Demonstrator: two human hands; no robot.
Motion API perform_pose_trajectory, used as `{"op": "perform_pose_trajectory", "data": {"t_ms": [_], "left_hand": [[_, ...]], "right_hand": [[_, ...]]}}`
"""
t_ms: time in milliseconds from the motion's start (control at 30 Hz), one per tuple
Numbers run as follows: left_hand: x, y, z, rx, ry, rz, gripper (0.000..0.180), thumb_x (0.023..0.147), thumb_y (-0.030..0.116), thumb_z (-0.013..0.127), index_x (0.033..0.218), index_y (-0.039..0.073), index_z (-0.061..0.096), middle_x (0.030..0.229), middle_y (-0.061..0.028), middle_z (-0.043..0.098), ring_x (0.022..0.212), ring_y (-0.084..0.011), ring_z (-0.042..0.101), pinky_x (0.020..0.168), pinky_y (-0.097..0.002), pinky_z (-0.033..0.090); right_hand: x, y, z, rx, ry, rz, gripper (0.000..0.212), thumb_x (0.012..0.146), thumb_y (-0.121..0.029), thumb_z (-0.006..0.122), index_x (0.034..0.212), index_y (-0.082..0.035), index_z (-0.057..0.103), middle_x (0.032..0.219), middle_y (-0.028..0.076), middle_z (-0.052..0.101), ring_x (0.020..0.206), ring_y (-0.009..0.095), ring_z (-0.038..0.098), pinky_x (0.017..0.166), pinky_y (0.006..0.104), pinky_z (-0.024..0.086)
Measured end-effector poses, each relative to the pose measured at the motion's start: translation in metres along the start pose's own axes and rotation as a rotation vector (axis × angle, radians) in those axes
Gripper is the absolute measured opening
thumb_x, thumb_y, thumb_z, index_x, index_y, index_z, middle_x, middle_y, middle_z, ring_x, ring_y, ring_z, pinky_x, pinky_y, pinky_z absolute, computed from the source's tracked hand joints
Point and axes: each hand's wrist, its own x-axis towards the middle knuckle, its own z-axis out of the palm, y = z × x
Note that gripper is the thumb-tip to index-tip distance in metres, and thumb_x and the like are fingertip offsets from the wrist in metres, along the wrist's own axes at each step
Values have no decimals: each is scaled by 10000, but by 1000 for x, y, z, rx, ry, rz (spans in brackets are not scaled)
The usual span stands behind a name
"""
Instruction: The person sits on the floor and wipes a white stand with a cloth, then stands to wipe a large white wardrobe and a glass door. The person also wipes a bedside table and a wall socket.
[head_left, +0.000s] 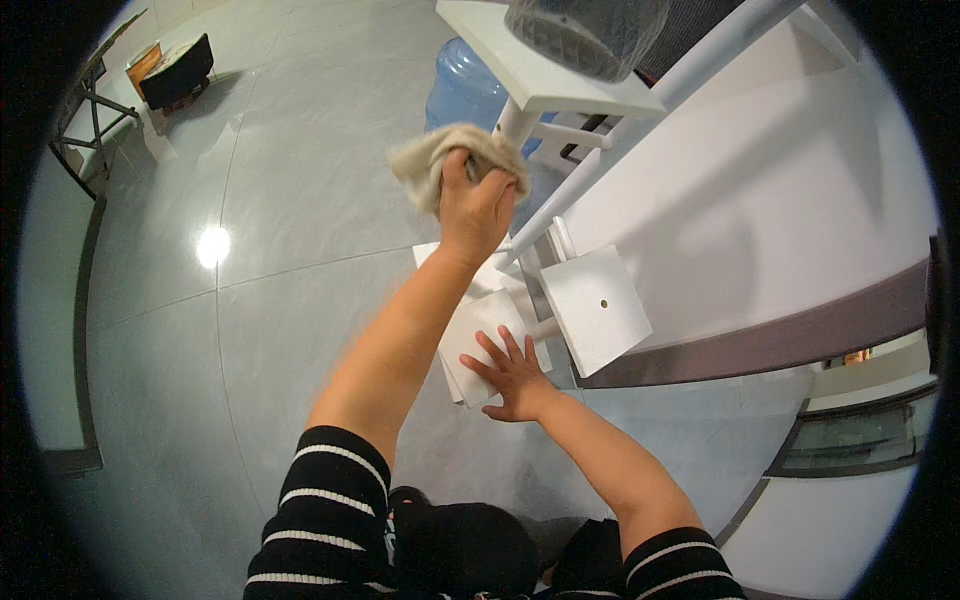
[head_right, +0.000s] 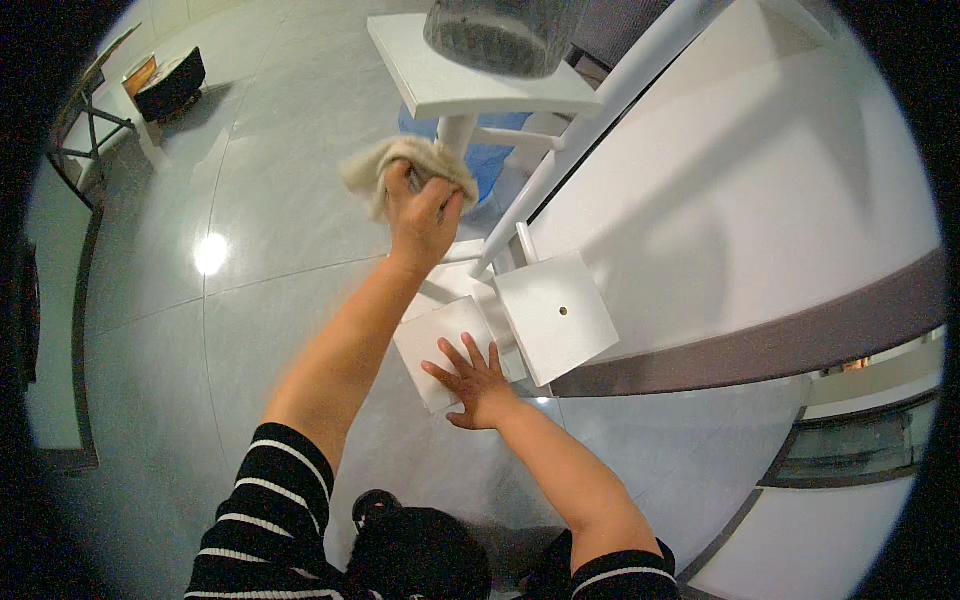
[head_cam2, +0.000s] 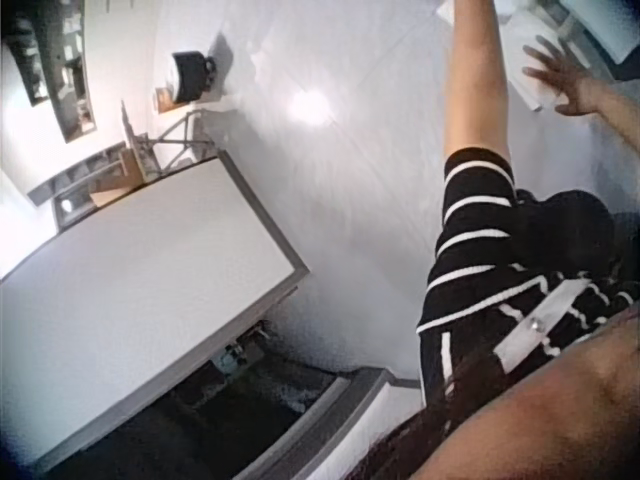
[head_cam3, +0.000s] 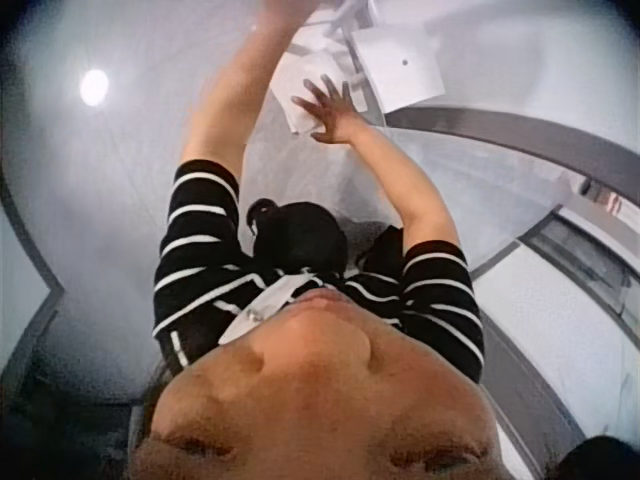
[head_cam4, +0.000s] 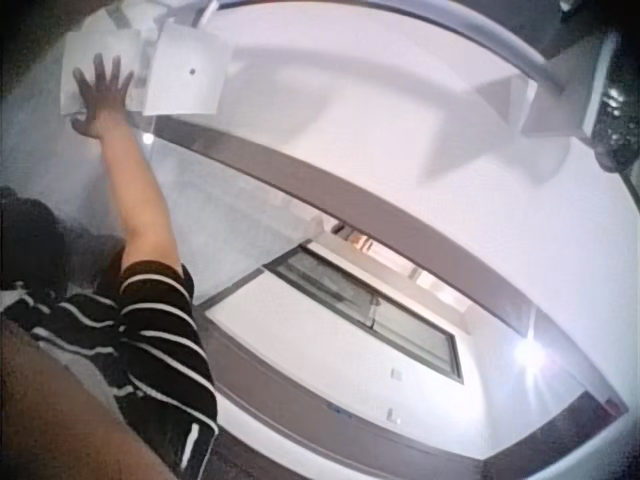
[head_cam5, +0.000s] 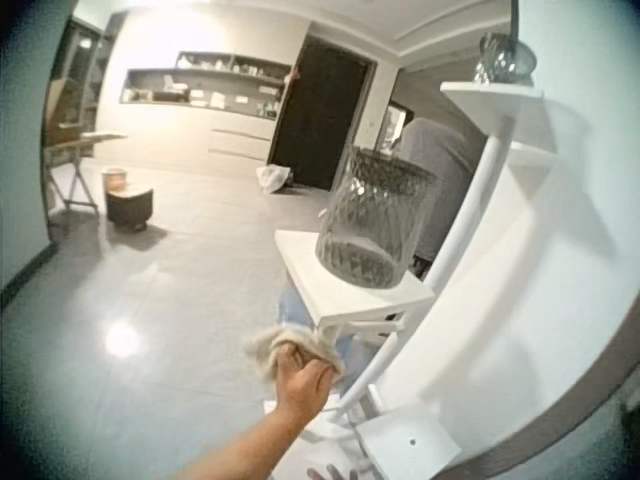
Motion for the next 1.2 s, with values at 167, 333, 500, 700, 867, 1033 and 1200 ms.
{"op": "perform_pose_trajectory", "data": {"t_ms": [167, 333, 500, 700, 867, 1033, 1200], "left_hand": [[-10, 3, -8, -96, 2, -128, 163, 668, -4, 689, 800, 64, 623, 1052, -193, 521, 980, -375, 515, 847, -422, 432], [9, 34, -42, -417, -107, -249, 165, 695, -47, 638, 818, 40, 570, 987, -165, 562, 926, -336, 552, 820, -373, 447], [9, 54, -87, -1111, -246, -924, 246, 832, -12, 572, 1056, 42, 489, 1052, -101, 562, 967, -176, 547, 854, -319, 455], [52, 87, -92, -1057, -423, -1049, 235, 882, 96, 469, 1113, 47, 476, 1054, -75, 561, 978, -146, 530, 859, -308, 442], [79, 56, -75, -422, -368, -887, 368, 852, 78, 513, 1210, -1, 491, 1152, -100, 568, 1041, -191, 533, 899, -346, 434], [67, 34, -30, -466, -317, -873, 407, 950, 182, 548, 1303, -9, 476, 1272, -116, 538, 1150, -200, 500, 994, -336, 379], [63, 32, 1, -397, -161, -686, 305, 989, 166, 499, 1240, -8, 511, 1148, -102, 618, 1043, -173, 543, 934, -310, 408]], "right_hand": [[-1, 2, -20, 51, -143, 13, 988, 711, -444, 730, 1490, -390, 126, 1586, 51, -42, 1431, 417, -22, 1108, 657, 104], [10, 15, -27, 184, -166, -12, 926, 754, -478, 711, 1493, -205, 224, 1548, 148, 184, 1404, 416, 180, 1125, 484, 262], [-23, -45, -137, 1840, 337, 319, 634, 871, -302, 688, 1360, -94, 343, 1319, 58, 459, 1160, 199, 514, 888, 361, 506], [-1, -7, -187, 1991, 918, -26, 459, 870, -163, 679, 1255, -37, 462, 1179, 85, 578, 1041, 198, 589, 854, 329, 514], [11, 43, -207, 1595, 1373, -103, 276, 834, -88, 686, 1066, 36, 605, 1016, 106, 677, 902, 175, 633, 810, 298, 493], [31, 54, -223, 884, 1447, 47, 367, 742, -79, 722, 1076, 28, 613, 992, 167, 664, 961, 312, 608, 838, 418, 477], [74, 84, -233, 88, 1273, -66, 289, 765, -149, 631, 1025, -31, 672, 1090, 158, 637, 1016, 367, 580, 858, 451, 466]]}}
